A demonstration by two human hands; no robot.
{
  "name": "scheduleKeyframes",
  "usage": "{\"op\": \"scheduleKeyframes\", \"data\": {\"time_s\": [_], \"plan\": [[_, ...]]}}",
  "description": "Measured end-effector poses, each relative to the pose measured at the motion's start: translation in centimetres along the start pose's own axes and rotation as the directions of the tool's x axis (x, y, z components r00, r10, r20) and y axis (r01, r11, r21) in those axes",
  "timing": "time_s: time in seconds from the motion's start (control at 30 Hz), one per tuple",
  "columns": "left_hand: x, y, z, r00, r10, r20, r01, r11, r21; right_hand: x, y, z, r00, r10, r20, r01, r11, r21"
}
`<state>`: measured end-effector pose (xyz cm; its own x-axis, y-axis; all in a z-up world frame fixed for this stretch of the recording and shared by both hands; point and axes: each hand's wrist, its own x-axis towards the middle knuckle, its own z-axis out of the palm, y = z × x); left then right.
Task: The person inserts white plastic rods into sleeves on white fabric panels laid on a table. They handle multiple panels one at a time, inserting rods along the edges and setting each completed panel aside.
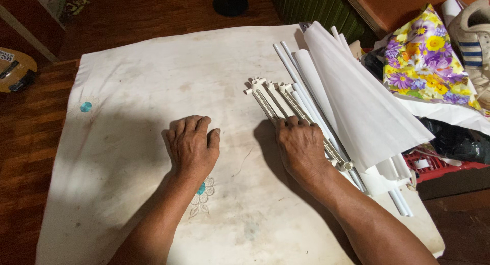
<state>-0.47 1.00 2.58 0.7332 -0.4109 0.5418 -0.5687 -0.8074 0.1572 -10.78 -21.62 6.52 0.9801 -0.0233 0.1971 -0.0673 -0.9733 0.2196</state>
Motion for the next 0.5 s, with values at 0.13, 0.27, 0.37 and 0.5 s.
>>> {"op": "scheduleKeyframes", "data": {"time_s": [0.13,0.27,0.37,0.5], "plan": [[-0.1,0.2,-0.2,1.000,-0.010,-0.017,0.009,0.999,-0.043,0.4,1.6,-0.7,0.989,0.119,-0.092,-0.107,0.985,0.134],[-0.1,0.1,0.1,1.000,0.002,-0.026,-0.003,0.999,-0.038,0.1,6.1,-1.2,0.895,0.232,-0.381,-0.218,0.973,0.081],[-0.1,-0.1,0.4,1.000,0.020,-0.019,-0.020,1.000,-0.017,0.0,9.7,-0.6,0.865,0.336,-0.374,-0.367,0.930,-0.012],[-0.3,-0.2,0.6,1.000,0.016,-0.020,-0.017,1.000,-0.019,-0.4,13.2,1.5,0.836,0.391,-0.384,-0.450,0.890,-0.074]]}}
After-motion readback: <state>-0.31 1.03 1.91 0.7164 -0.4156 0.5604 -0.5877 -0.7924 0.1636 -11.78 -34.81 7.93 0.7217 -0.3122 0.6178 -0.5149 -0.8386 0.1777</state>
